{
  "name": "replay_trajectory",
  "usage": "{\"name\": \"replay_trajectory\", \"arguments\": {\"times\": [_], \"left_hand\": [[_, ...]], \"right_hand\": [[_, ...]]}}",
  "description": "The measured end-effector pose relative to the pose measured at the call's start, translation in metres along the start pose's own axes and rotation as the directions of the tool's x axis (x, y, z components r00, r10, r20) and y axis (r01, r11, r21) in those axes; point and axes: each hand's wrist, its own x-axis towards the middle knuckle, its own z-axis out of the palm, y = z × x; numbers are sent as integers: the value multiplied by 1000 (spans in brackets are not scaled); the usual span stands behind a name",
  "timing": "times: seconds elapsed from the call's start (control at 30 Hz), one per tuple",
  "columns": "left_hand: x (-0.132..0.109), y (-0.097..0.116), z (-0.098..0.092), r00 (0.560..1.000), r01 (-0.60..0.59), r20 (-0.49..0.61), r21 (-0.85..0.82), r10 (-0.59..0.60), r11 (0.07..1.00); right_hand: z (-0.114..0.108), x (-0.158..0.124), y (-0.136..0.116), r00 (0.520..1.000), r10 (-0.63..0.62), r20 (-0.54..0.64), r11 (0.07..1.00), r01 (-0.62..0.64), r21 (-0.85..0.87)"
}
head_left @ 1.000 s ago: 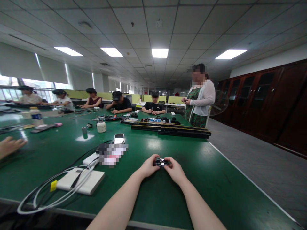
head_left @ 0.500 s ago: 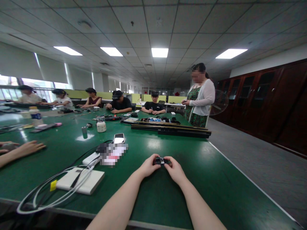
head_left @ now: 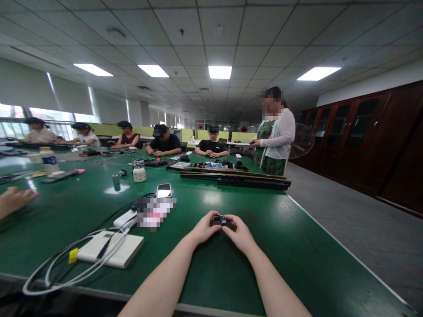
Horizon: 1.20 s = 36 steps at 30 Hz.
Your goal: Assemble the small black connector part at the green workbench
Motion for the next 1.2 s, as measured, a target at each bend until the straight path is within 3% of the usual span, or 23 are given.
{"name": "replay_trajectory", "arguments": {"times": [0.27, 0.63, 1.2], "left_hand": [[-1, 6, 1, 1000, 9, 6, -3, -9, 1000], [0, 5, 3, 999, 25, 24, -91, -23, 996], [-1, 2, 2, 1000, 17, 11, -22, -17, 1000]], "right_hand": [[-3, 2, -1, 999, -1, -36, 997, -2, -76], [-2, 1, 2, 999, 3, -46, 999, -5, -46], [-5, 1, -1, 998, 4, -61, 993, -11, -115]]}}
